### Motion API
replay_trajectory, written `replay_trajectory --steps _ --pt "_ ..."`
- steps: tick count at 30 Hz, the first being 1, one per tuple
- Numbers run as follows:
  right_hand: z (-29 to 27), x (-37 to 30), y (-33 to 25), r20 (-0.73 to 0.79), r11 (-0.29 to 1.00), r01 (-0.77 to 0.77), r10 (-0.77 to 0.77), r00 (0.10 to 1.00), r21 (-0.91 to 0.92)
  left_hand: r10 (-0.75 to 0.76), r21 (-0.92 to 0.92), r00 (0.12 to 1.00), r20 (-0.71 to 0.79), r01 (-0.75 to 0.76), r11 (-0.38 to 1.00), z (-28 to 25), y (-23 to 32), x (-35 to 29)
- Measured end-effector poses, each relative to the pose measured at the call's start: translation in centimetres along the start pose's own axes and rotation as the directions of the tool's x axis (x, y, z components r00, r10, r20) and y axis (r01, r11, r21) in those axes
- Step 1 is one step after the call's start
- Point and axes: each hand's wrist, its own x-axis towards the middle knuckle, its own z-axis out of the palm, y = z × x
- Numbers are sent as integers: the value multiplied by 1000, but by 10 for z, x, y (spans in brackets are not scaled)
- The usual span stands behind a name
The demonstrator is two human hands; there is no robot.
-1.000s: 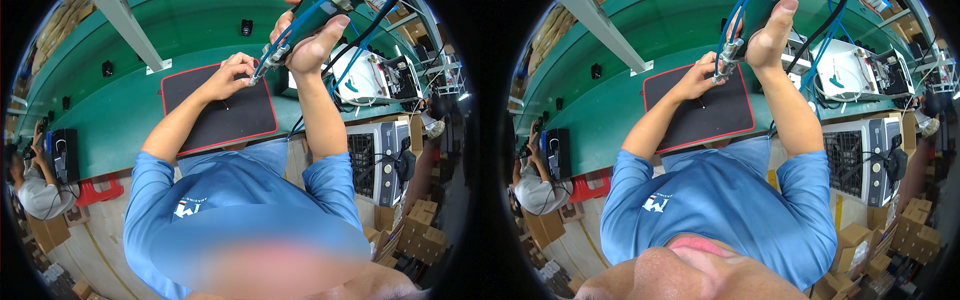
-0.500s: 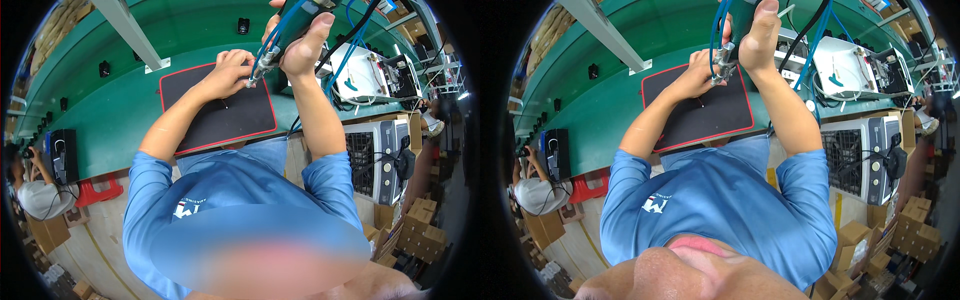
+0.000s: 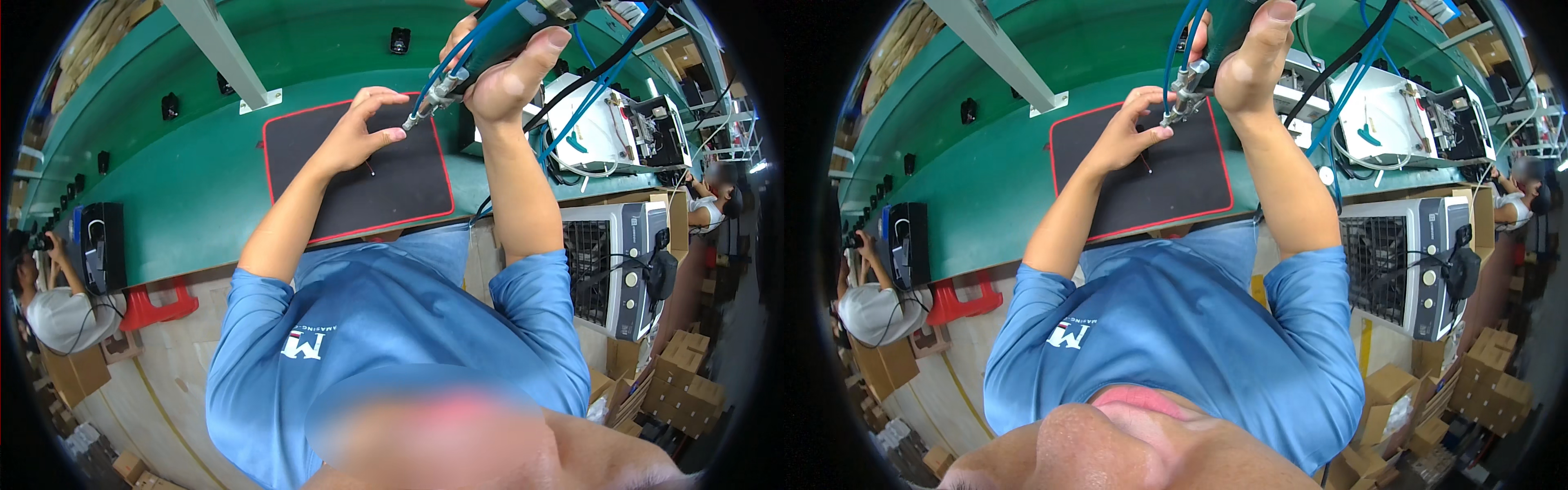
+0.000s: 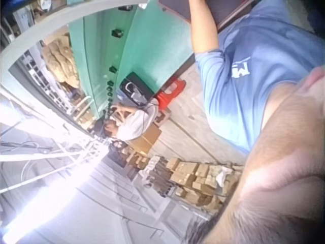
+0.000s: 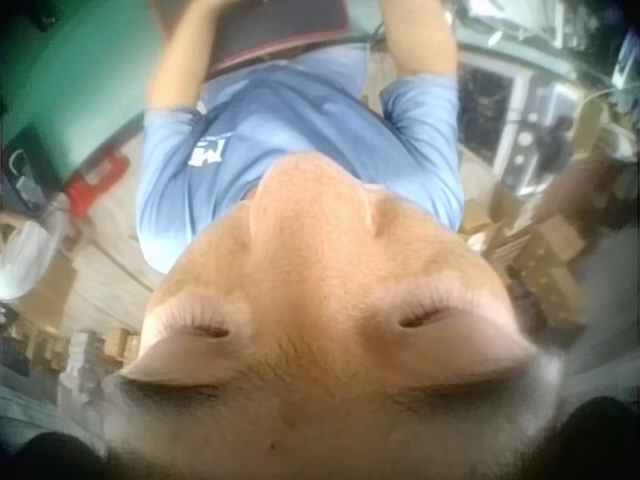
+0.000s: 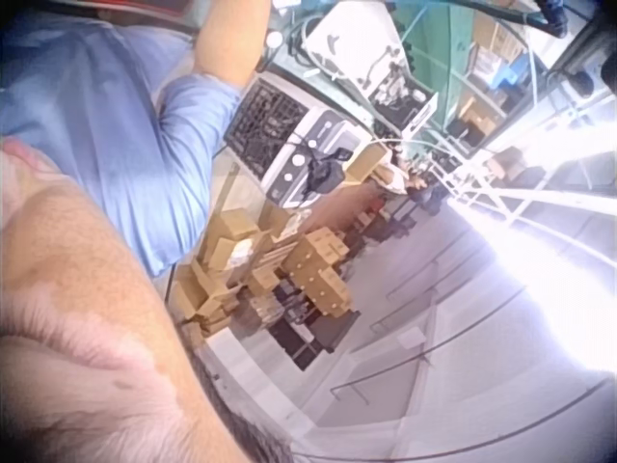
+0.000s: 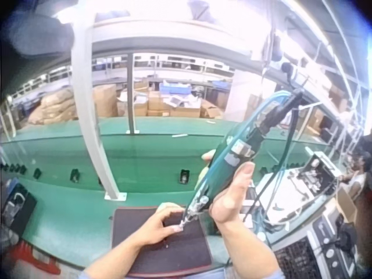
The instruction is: Use an electric screwdriver to fasten components of a small electronic device on an assembly line.
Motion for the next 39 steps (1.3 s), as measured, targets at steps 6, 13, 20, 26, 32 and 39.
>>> replay_trajectory --steps 6,13,20,26,32,39 --pt "-3 -5 4 41 999 -38 39 998 -23 50 -20 999 -15 -50 999 18 -20 6" --pt "-7 -7 9 51 999 -45 46 998 -15 178 329 984 -22 -161 930 22 -20 14" --pt "-13 -1 26 -49 974 177 -186 981 -142 189 420 981 40 -188 888 22 -27 29" --pt "-14 -9 5 34 974 14 -6 999 -227 70 740 960 270 -254 622 29 -54 68" --pt "-19 -26 -1 47 947 -50 69 997 -317 -45 773 933 356 -267 575 23 -40 74" --pt "-23 -45 -2 30 956 -138 151 988 -260 49 452 982 181 -127 883 -56 -38 -5"
